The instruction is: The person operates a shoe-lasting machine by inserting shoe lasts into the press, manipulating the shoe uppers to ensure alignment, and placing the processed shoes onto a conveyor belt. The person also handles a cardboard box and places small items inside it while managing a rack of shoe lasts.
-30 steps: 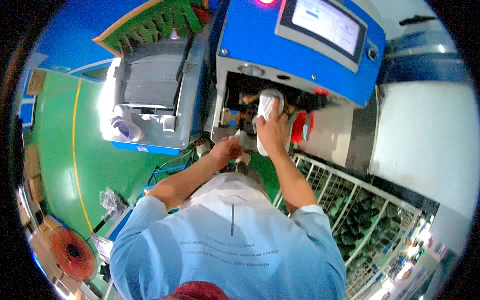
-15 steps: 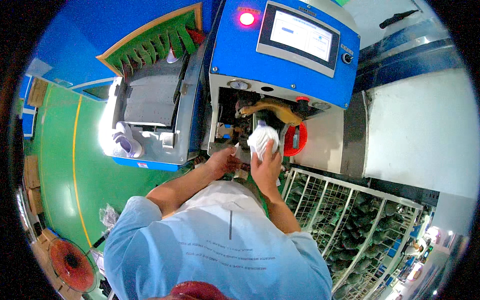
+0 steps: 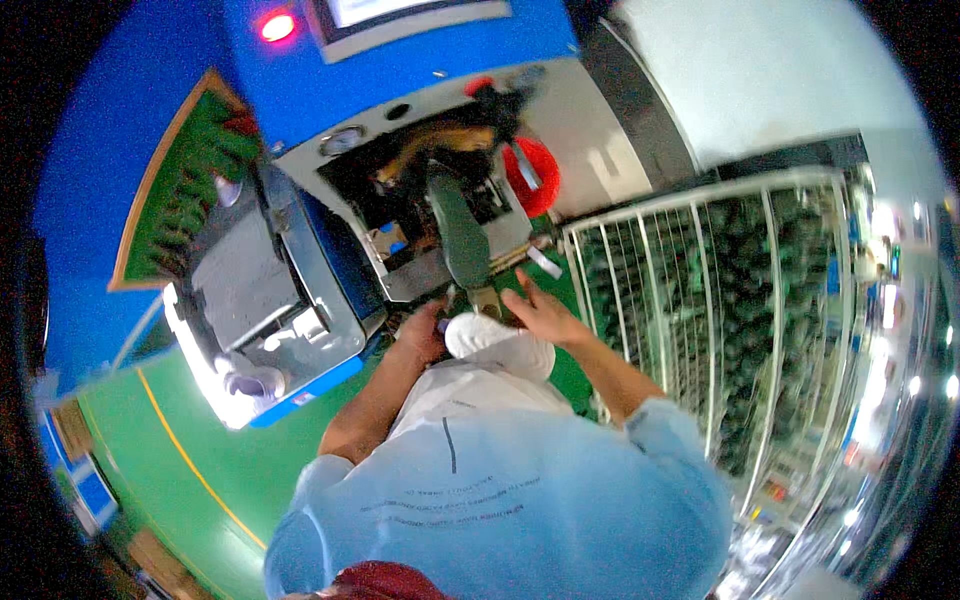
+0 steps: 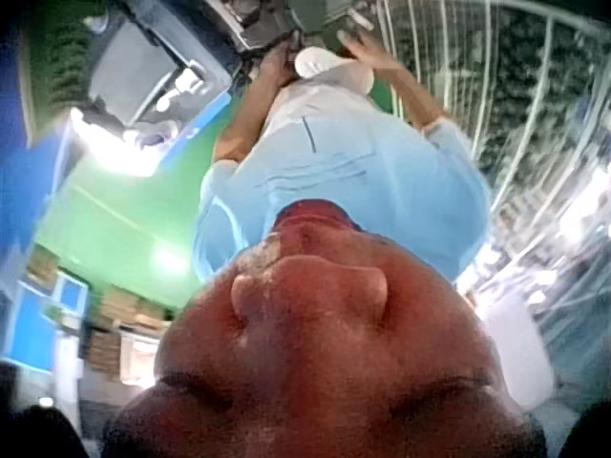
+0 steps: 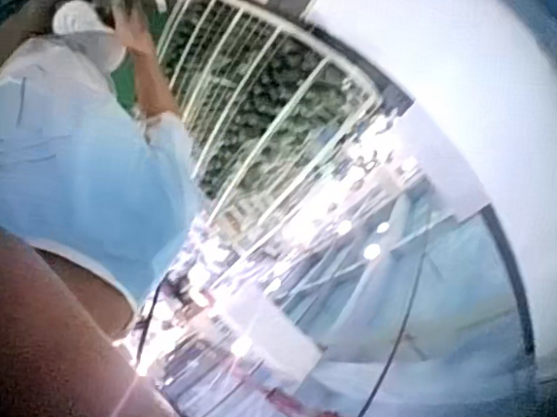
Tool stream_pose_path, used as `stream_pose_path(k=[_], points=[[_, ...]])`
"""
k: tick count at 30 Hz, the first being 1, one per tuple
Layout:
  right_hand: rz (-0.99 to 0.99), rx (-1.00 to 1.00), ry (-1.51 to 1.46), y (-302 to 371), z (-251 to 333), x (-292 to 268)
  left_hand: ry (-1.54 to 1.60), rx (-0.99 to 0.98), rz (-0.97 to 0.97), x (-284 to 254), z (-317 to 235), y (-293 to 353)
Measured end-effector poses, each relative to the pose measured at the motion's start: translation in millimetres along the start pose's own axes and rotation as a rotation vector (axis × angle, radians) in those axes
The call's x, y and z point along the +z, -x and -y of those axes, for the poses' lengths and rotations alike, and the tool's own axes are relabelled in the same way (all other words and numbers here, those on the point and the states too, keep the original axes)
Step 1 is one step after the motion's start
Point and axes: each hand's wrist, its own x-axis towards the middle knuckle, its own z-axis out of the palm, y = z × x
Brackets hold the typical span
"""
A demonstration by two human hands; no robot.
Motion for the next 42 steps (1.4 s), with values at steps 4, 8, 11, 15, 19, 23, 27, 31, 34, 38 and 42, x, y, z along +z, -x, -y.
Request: stream_pose_path(k=[4,8,11,15,19,23,27,31,34,38,42], points=[[-0.109,-0.017,-0.230,-25,-28,24,-0.128,0.101,-0.048,-7,-1,4],[0.070,-0.281,-1.049,-97,-7,14,-0.286,0.202,-0.087,-5,10,8],[-0.099,-0.283,-1.106,-138,18,45,-0.422,0.298,-0.154,39,20,14],[-0.089,-0.435,-0.913,-66,39,14,-0.354,0.152,0.012,29,16,-27],[-0.098,-0.532,-0.561,37,-34,-66,-0.533,0.045,0.240,37,18,-105],[-0.418,-0.323,-0.890,124,-165,-113,-0.965,0.107,-0.236,229,81,-107],[-0.744,0.085,-0.774,184,-240,-138,-0.657,0.193,0.105,256,39,-203],[-1.200,0.345,-0.341,233,-325,-130,-0.838,0.043,0.181,311,40,-207],[-1.415,0.514,-0.539,276,-320,-125,-1.080,0.089,0.028,329,83,-177],[-2.012,0.570,-0.101,303,-361,-126,-1.345,0.184,0.101,326,137,-137],[-2.032,0.857,-0.128,326,-423,-172,-1.496,0.111,0.116,300,143,-134]])
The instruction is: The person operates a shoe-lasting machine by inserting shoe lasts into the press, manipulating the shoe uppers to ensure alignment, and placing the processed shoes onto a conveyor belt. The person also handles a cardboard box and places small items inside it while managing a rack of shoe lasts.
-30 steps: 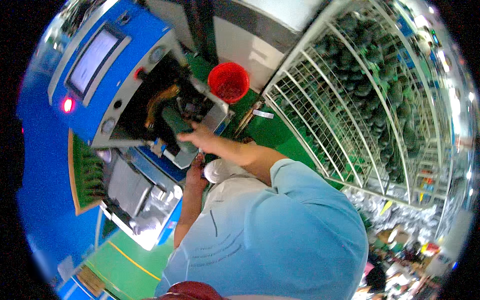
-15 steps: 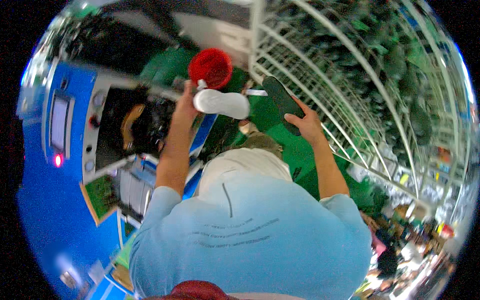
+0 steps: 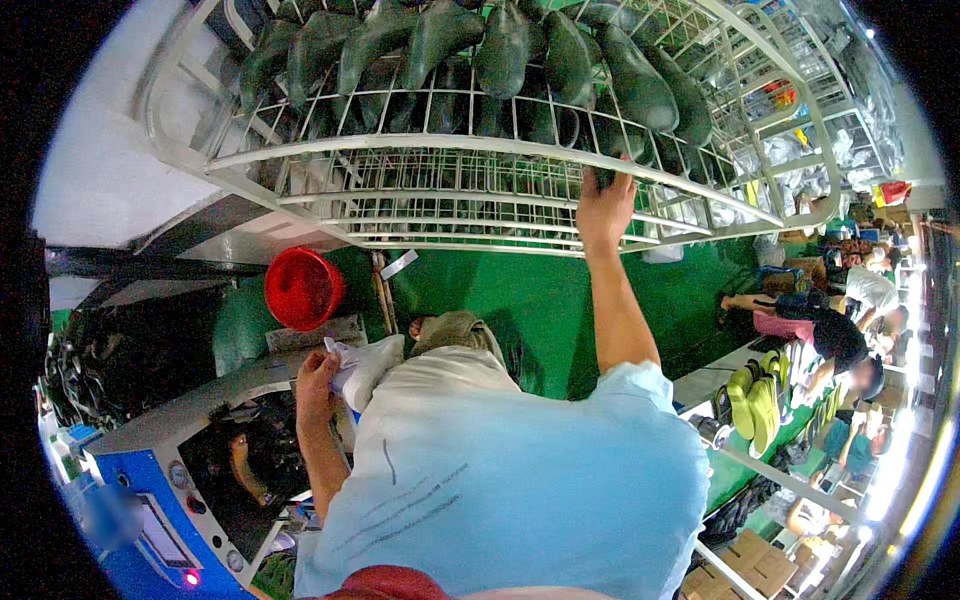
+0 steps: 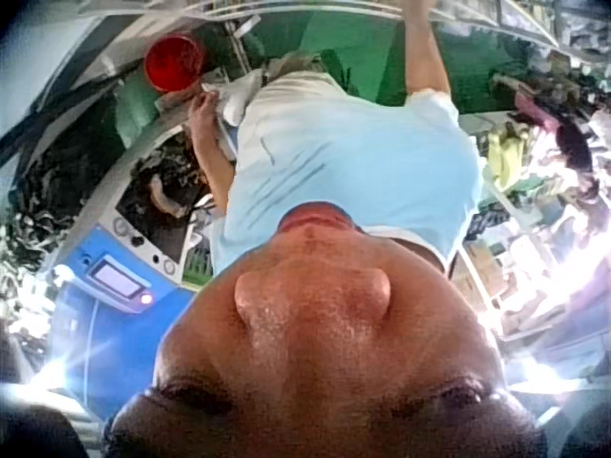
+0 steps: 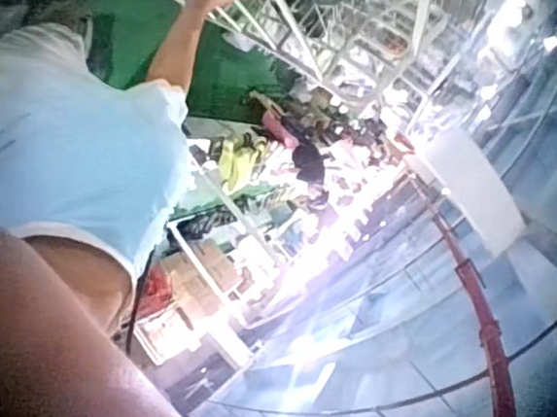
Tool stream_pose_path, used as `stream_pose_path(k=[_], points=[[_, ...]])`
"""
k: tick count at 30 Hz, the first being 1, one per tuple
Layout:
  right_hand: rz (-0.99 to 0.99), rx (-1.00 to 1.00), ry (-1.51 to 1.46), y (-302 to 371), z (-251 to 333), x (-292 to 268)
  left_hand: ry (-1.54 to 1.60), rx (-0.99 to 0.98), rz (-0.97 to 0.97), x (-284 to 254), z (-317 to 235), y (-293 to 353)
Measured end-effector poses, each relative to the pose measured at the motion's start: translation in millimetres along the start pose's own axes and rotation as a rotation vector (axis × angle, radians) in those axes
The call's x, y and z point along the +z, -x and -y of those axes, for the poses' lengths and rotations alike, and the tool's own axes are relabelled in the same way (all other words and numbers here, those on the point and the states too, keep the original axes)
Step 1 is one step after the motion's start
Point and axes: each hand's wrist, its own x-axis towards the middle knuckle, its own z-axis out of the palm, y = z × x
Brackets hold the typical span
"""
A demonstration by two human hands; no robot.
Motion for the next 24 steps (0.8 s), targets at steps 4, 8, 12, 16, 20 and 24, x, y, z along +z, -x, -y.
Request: stream_pose_path(k=[4,8,12,16,20,24], points=[[-0.165,-0.129,-0.194,-67,-32,59,-0.383,-0.083,0.130,-9,-25,20],[-0.029,-0.108,0.105,-116,-47,98,-0.487,0.004,0.129,-24,-22,55],[0.357,0.056,0.365,-169,-64,119,-0.336,0.046,-0.046,-50,3,108],[0.238,-0.267,1.189,-120,-67,91,0.230,0.088,-0.413,-78,66,173],[0.101,0.070,0.747,6,96,82,0.625,0.214,-0.614,-113,169,276],[0.003,-0.305,0.149,166,164,124,0.471,0.136,-0.780,-152,205,384]])
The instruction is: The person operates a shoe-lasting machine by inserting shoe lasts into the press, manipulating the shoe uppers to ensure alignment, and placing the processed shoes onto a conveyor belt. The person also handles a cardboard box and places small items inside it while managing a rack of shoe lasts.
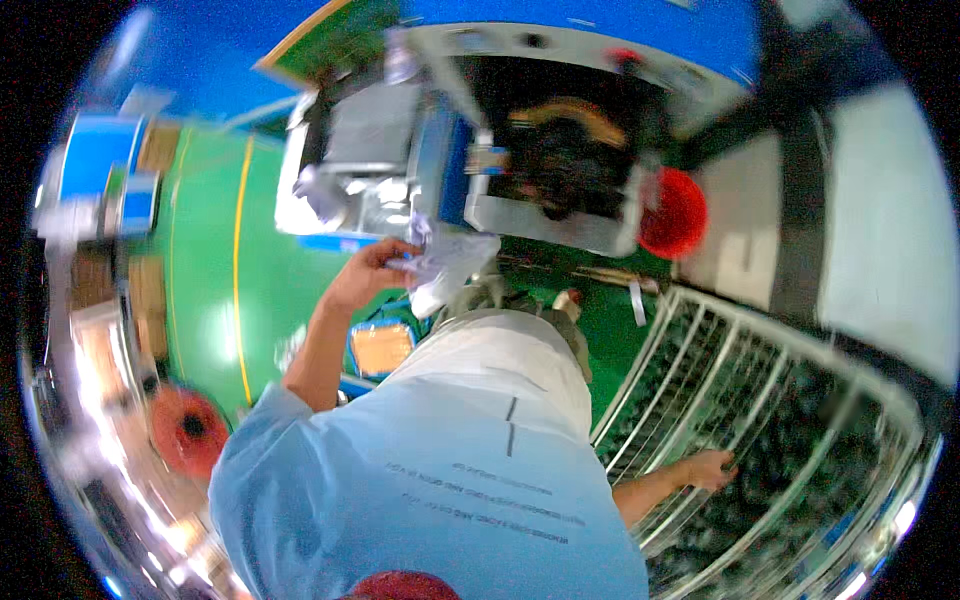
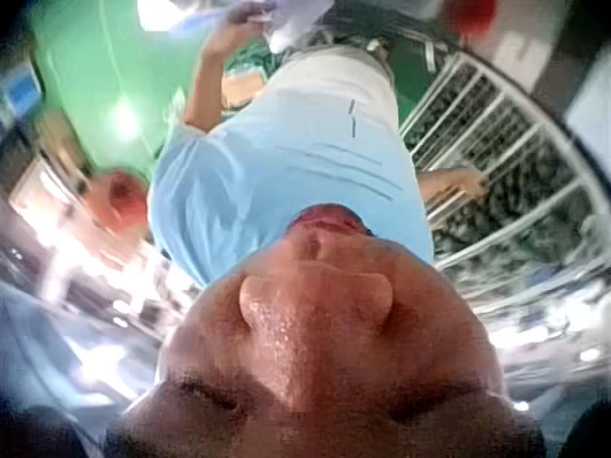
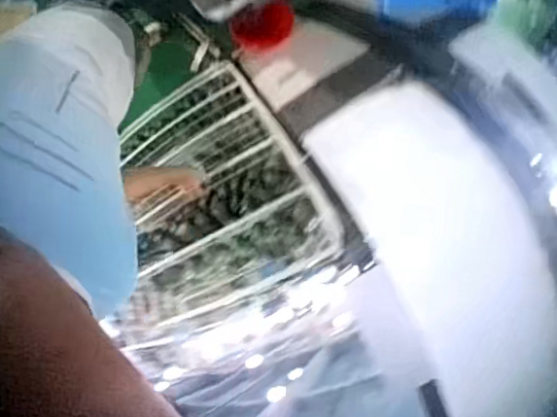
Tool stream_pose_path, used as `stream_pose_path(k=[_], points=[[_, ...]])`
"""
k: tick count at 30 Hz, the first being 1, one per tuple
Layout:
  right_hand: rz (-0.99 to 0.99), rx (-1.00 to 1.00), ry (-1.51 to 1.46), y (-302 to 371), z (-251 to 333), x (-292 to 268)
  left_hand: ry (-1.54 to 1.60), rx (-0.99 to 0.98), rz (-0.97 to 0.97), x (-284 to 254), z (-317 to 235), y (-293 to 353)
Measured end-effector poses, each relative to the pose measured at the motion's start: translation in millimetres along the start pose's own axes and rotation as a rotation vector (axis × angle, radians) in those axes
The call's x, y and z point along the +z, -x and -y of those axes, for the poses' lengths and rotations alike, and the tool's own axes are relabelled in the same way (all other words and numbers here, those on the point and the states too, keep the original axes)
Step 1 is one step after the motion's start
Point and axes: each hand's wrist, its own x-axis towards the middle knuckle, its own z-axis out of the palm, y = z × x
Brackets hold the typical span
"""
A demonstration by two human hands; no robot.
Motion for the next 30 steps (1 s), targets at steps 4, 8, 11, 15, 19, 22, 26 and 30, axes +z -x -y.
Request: stream_pose_path(k=[4,8,11,15,19,22,26,30], points=[[0.993,-0.539,-0.794,112,139,-46,-0.496,0.052,-0.331,-89,44,32],[1.179,-1.168,-0.595,190,227,-69,-0.757,0.169,-0.443,-200,182,-34],[1.295,-1.282,-0.638,234,252,-88,-0.963,0.240,-0.507,-264,228,-78],[1.372,-1.472,-0.407,254,256,-109,-1.059,0.203,-0.669,-293,225,-119],[1.439,-1.536,-0.205,258,261,-117,-1.050,0.113,-0.700,-296,208,-125],[1.497,-1.566,-0.206,267,278,-131,-1.064,0.127,-0.762,-285,222,-103],[1.569,-1.567,-0.168,276,286,-132,-0.715,-0.039,-0.744,-224,203,-7],[1.581,-1.836,-0.022,308,303,-154,-0.493,-0.133,-0.865,-150,243,136]])
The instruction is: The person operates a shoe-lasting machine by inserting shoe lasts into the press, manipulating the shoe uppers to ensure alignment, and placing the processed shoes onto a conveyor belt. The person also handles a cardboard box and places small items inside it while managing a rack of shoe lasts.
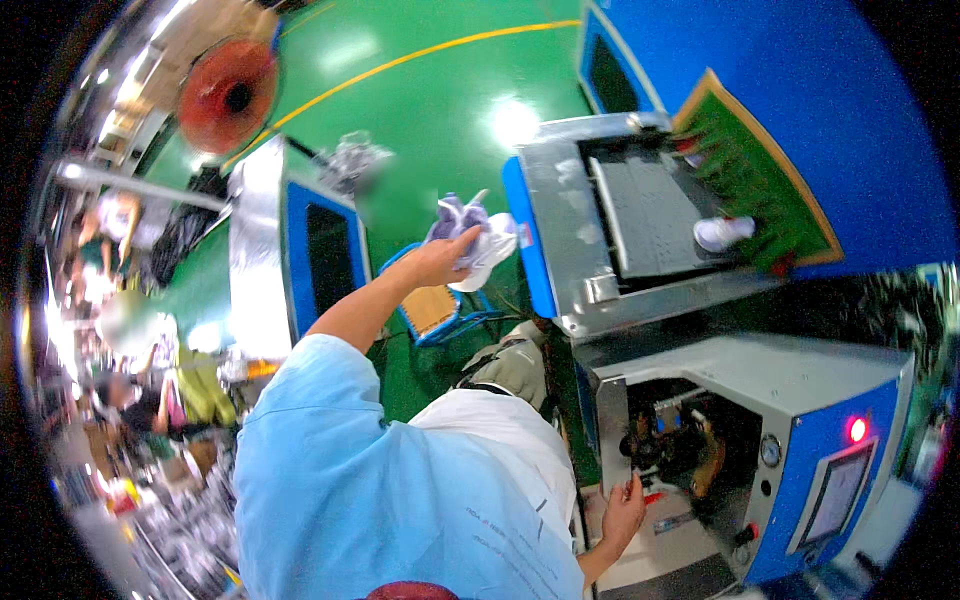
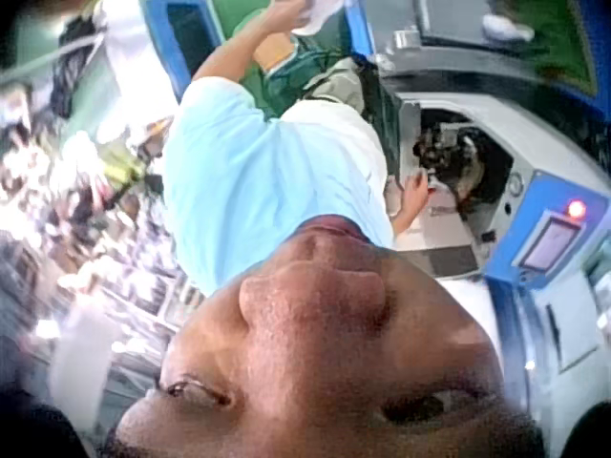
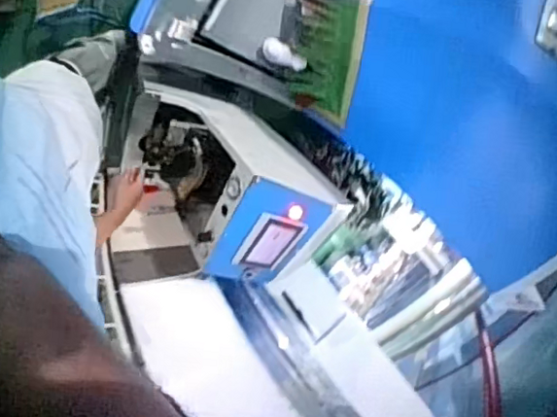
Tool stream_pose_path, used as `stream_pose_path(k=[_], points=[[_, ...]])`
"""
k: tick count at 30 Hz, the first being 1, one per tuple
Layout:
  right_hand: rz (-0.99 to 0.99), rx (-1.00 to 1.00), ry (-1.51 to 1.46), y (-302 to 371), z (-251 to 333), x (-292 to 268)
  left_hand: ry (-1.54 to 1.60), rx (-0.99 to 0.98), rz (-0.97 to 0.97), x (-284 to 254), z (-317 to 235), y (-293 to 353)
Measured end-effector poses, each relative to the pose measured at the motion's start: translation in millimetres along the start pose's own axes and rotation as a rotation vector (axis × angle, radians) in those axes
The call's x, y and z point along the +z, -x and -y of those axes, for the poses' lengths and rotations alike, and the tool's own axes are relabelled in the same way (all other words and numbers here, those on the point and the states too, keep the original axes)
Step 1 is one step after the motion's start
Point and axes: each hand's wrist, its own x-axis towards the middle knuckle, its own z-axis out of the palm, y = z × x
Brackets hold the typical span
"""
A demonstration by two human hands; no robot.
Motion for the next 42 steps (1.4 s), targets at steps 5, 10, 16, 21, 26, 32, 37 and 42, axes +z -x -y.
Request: stream_pose_path(k=[5,10,16,21,26,32,37,42], points=[[0.099,-0.211,0.171,-23,30,1,-0.199,-0.246,-0.302,-22,129,187],[0.215,-0.370,0.246,-42,65,7,-0.757,-0.642,-0.754,-110,210,396],[0.168,-0.351,0.289,-41,89,4,-0.513,-1.691,-0.752,-103,198,354],[-0.285,-0.696,0.152,-45,99,-17,-0.131,-1.112,-0.246,31,221,213],[-1.355,-0.761,0.144,-44,164,-112,0.221,-0.449,-0.130,172,93,-25],[-1.509,-0.528,0.642,-96,175,-164,0.162,0.345,0.125,174,-159,-273],[-1.581,-0.512,0.693,-108,159,-164,0.212,0.342,-0.136,228,-254,-443],[-1.523,-0.439,0.775,-109,151,-154,0.302,0.167,-0.078,249,-289,-562]])
